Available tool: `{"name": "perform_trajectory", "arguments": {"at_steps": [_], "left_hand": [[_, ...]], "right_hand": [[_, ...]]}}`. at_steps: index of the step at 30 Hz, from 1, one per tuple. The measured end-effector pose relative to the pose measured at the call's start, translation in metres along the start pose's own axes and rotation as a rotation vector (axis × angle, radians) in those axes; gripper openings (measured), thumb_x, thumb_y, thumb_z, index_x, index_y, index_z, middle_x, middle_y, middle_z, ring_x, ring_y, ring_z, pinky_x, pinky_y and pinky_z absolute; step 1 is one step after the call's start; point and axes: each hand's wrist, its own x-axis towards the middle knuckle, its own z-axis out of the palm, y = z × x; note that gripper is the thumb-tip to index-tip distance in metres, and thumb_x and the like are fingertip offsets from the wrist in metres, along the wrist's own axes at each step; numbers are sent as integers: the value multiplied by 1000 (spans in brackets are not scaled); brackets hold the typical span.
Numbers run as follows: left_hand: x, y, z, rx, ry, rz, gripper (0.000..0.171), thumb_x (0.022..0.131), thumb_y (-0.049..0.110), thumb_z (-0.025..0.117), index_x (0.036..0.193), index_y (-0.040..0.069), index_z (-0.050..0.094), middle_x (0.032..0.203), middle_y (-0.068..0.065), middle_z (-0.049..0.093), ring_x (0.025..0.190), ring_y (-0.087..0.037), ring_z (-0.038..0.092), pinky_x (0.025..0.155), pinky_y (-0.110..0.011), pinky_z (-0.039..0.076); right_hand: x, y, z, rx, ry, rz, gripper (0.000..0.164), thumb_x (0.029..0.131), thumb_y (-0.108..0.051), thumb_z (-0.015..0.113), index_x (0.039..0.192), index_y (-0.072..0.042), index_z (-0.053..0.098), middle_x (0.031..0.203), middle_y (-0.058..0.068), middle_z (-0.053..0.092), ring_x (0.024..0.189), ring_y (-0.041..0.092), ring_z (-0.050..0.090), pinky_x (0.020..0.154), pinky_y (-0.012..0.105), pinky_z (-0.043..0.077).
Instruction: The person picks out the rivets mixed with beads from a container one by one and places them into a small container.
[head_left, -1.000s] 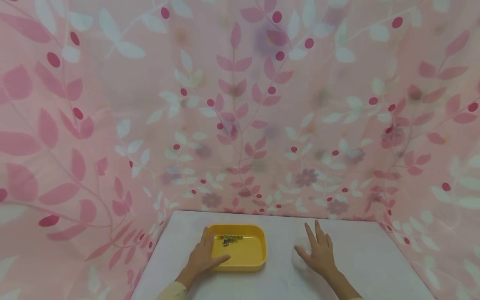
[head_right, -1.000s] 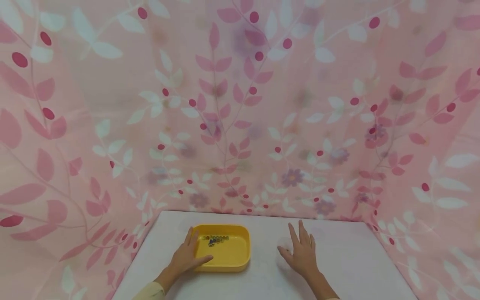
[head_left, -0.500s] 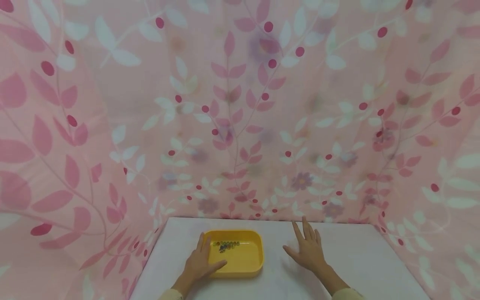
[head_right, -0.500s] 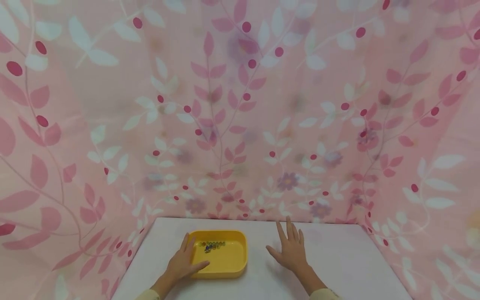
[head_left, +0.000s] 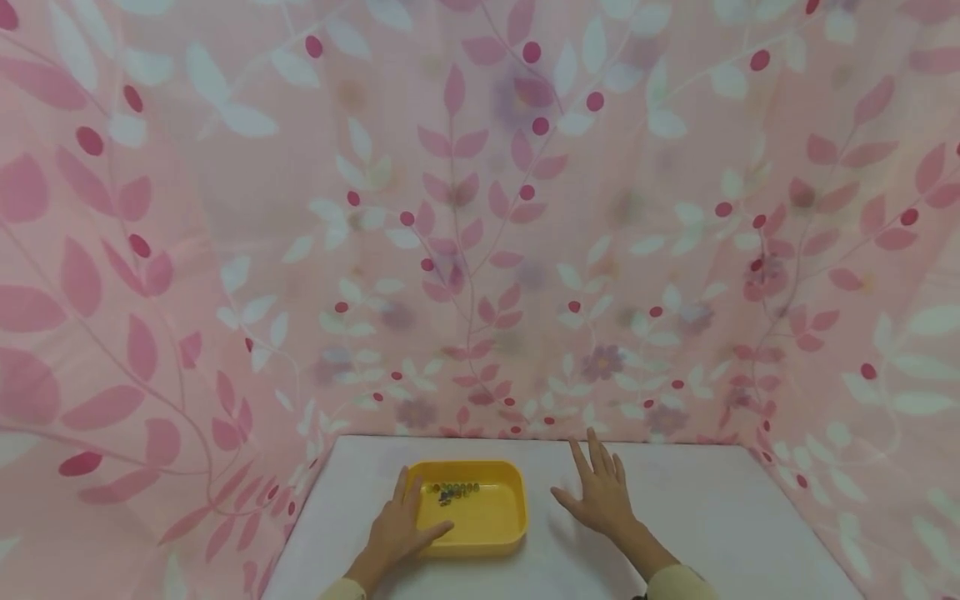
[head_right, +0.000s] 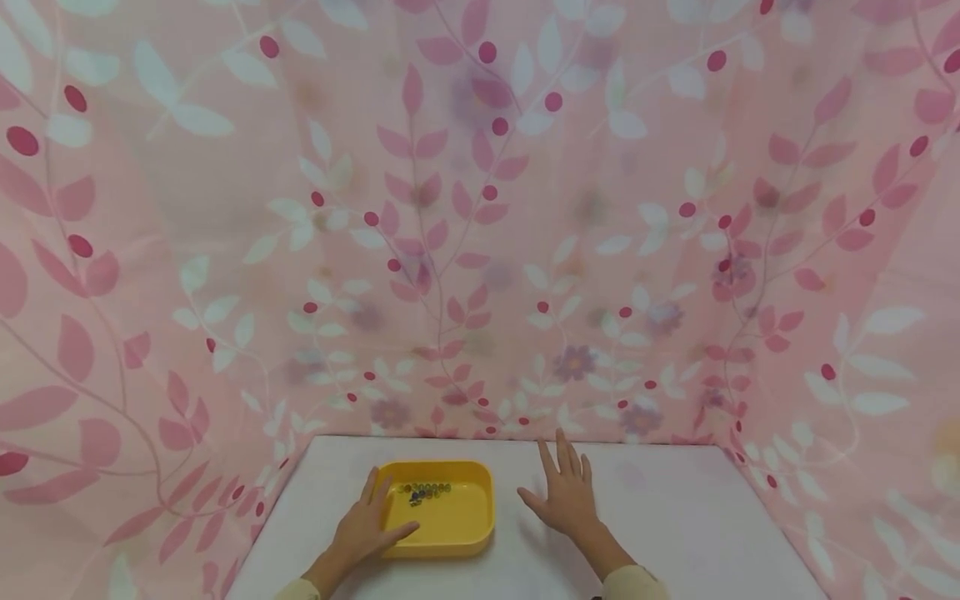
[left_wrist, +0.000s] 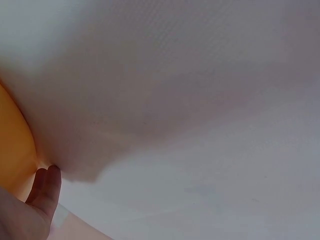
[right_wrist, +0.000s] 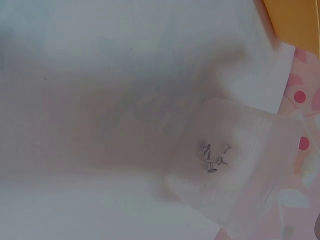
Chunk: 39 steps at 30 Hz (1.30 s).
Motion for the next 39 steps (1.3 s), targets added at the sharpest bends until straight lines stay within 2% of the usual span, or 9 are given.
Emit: {"name": "perform_trajectory", "arguments": {"at_steps": [3, 9, 15, 19, 25, 32, 39], "left_hand": [[3, -2, 1, -11, 32, 5, 110, 72, 79, 64, 151, 7, 38, 163, -21, 18, 98, -46, 62, 59, -46, 52], [-1, -3, 6, -31, -21, 3, 111, 73, 79, 64, 154, 9, 33, 164, -21, 16, 97, -44, 62, 53, -39, 49], [-4, -1, 6, -48, 5, 13, 108, 73, 76, 67, 151, 7, 37, 162, -24, 20, 95, -47, 62, 56, -47, 51], [-2, -1, 4, -42, 16, 3, 109, 73, 78, 65, 152, 9, 36, 163, -21, 19, 98, -47, 61, 61, -50, 53], [-1, -2, 3, -42, 12, 17, 109, 73, 77, 65, 152, 7, 36, 162, -23, 20, 95, -48, 62, 54, -44, 50], [1, -3, 6, -33, 4, 12, 108, 75, 76, 65, 153, 9, 34, 163, -22, 18, 96, -50, 62, 53, -43, 50], [1, -3, 7, -16, 23, 27, 107, 75, 76, 65, 152, 8, 36, 162, -23, 20, 91, -46, 63, 51, -42, 50]], "right_hand": [[4, -4, 2, -2, 17, -18, 98, 77, -54, 76, 155, -14, 32, 165, 18, 14, 138, 46, 37, 109, 71, 25], [-8, -10, 8, 18, 6, -27, 96, 75, -52, 78, 152, -10, 39, 161, 25, 22, 134, 48, 41, 105, 73, 28], [-7, -17, 14, 26, -40, -13, 96, 78, -56, 75, 154, -13, 34, 163, 22, 18, 138, 46, 37, 108, 71, 24], [-2, -20, 18, 40, -28, -24, 96, 77, -54, 76, 154, -13, 36, 164, 21, 17, 138, 46, 37, 109, 71, 23], [-3, -21, 26, 48, -4, -55, 94, 75, -53, 78, 150, -11, 41, 162, 23, 21, 135, 47, 39, 105, 72, 27], [-3, -28, 34, 39, -72, -27, 95, 77, -56, 76, 154, -16, 35, 164, 21, 17, 139, 45, 35, 108, 70, 25], [-2, -43, 39, 55, -56, -58, 94, 77, -53, 77, 152, -13, 37, 163, 21, 18, 137, 46, 37, 106, 71, 29]]}}
